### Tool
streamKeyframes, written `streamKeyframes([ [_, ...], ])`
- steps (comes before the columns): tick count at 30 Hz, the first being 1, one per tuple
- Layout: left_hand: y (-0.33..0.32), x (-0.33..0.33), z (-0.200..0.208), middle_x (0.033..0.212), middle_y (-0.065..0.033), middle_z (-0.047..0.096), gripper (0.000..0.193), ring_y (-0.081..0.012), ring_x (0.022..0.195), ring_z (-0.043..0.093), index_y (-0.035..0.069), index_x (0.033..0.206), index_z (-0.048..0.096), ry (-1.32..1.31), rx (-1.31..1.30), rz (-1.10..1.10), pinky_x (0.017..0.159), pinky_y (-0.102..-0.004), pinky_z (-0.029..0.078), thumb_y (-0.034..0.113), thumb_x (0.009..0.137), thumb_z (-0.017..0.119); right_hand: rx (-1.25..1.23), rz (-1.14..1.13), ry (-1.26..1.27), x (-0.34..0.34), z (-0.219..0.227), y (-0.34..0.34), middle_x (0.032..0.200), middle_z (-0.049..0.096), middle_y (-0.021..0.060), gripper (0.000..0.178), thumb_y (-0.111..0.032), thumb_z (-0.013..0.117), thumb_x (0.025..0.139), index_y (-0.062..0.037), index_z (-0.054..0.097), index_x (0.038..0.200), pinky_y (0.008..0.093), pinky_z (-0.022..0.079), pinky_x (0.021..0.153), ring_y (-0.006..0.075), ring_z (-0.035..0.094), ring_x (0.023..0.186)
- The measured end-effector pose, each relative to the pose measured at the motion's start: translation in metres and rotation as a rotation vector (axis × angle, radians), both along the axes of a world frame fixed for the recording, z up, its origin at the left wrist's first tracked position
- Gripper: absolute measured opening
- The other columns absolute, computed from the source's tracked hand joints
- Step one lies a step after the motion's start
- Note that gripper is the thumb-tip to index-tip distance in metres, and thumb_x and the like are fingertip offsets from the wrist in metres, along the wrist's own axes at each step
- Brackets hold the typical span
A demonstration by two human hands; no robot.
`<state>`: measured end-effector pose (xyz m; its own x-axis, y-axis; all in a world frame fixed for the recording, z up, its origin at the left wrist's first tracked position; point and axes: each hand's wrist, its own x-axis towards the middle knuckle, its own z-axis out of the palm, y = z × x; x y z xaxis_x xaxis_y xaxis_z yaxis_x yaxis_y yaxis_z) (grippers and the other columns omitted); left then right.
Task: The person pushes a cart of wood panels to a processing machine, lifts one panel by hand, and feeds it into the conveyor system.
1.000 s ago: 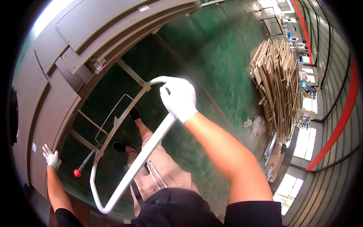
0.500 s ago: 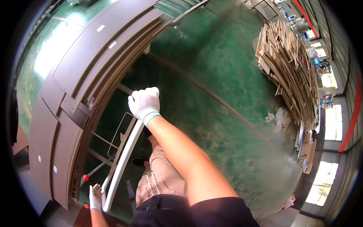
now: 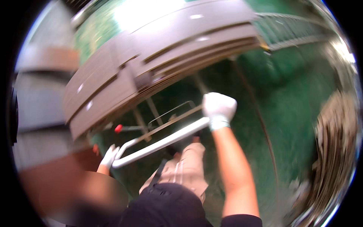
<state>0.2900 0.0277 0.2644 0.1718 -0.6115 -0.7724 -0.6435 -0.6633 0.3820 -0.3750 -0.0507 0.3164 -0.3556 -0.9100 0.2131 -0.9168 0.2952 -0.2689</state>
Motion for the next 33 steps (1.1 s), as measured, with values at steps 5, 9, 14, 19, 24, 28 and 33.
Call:
streamKeyframes([
  [5, -0.102, -0.173, 0.061, 0.170, -0.0117, 0.017, 0.069, -0.0401, 0.155, 0.026, 0.017, 0.158, 0.031, 0.306, -0.169, 0.906, 0.098, -0.0679, 0.054, 0.045, 0.104, 0.062, 0.146, 0.080, -0.208, -0.001, 0.010, -0.022, 0.093, 0.078, 0.0106, 0.018, -0.021, 0.065, 0.092, -0.0134, 0.081, 0.092, 0.0396, 0.059, 0.079, 0.0324, 0.074, 0.086],
  [9, -0.115, -0.203, -0.084, 0.078, -0.0132, 0.061, 0.028, -0.0270, 0.074, 0.058, 0.007, 0.077, 0.064, 0.051, -0.440, 0.336, 0.065, -0.0461, 0.046, 0.028, 0.095, 0.060, 0.228, 0.208, -0.430, 0.013, 0.009, -0.039, 0.108, 0.080, 0.0088, 0.023, -0.011, 0.062, 0.093, -0.0109, 0.081, 0.106, 0.0364, 0.058, 0.089, 0.0273, 0.076, 0.096],
  [14, -0.140, -0.431, -0.091, 0.105, -0.0321, 0.069, 0.040, -0.0439, 0.108, 0.069, -0.006, 0.111, 0.061, 0.280, -0.208, -0.166, 0.091, -0.0513, 0.055, 0.032, 0.100, 0.058, 0.254, 0.312, -0.407, -0.022, 0.024, -0.056, 0.117, 0.078, 0.0112, 0.021, -0.007, 0.061, 0.089, -0.0024, 0.078, 0.099, 0.0357, 0.057, 0.093, 0.0281, 0.075, 0.101],
  [19, -0.160, -0.508, -0.171, 0.130, -0.0257, 0.066, 0.040, -0.0422, 0.122, 0.065, 0.004, 0.127, 0.057, 0.119, -0.051, -0.386, 0.103, -0.0514, 0.053, 0.034, 0.102, 0.062, 0.196, 0.432, -0.282, 0.006, 0.001, -0.056, 0.118, 0.079, 0.0069, 0.015, -0.008, 0.061, 0.090, -0.0031, 0.075, 0.087, 0.0351, 0.056, 0.078, 0.0252, 0.074, 0.085],
  [24, -0.191, -0.531, -0.173, 0.126, -0.0249, 0.066, 0.038, -0.0418, 0.119, 0.066, 0.005, 0.123, 0.059, 0.029, -0.058, -0.361, 0.102, -0.0514, 0.053, 0.036, 0.102, 0.063, 0.330, 0.381, -0.242, -0.004, -0.001, -0.052, 0.096, 0.077, 0.0078, 0.018, -0.025, 0.073, 0.088, -0.0126, 0.079, 0.098, 0.0421, 0.057, 0.086, 0.0296, 0.073, 0.091],
  [28, -0.205, -0.551, -0.189, 0.121, -0.0253, 0.069, 0.040, -0.0420, 0.115, 0.069, 0.003, 0.119, 0.061, -0.049, -0.051, -0.371, 0.099, -0.0505, 0.056, 0.036, 0.098, 0.068, 0.351, 0.315, -0.219, -0.007, -0.021, -0.042, 0.088, 0.075, 0.0095, 0.015, -0.027, 0.074, 0.087, -0.0132, 0.079, 0.093, 0.0446, 0.058, 0.081, 0.0306, 0.073, 0.082],
  [33, -0.216, -0.563, -0.205, 0.116, -0.0211, 0.073, 0.032, -0.0390, 0.110, 0.072, 0.006, 0.112, 0.069, -0.059, -0.033, -0.337, 0.093, -0.0515, 0.059, 0.034, 0.095, 0.071, 0.450, 0.362, -0.230, -0.006, -0.016, -0.059, 0.074, 0.071, 0.0084, 0.013, -0.025, 0.070, 0.088, -0.0152, 0.076, 0.081, 0.0444, 0.055, 0.067, 0.0306, 0.070, 0.070],
])
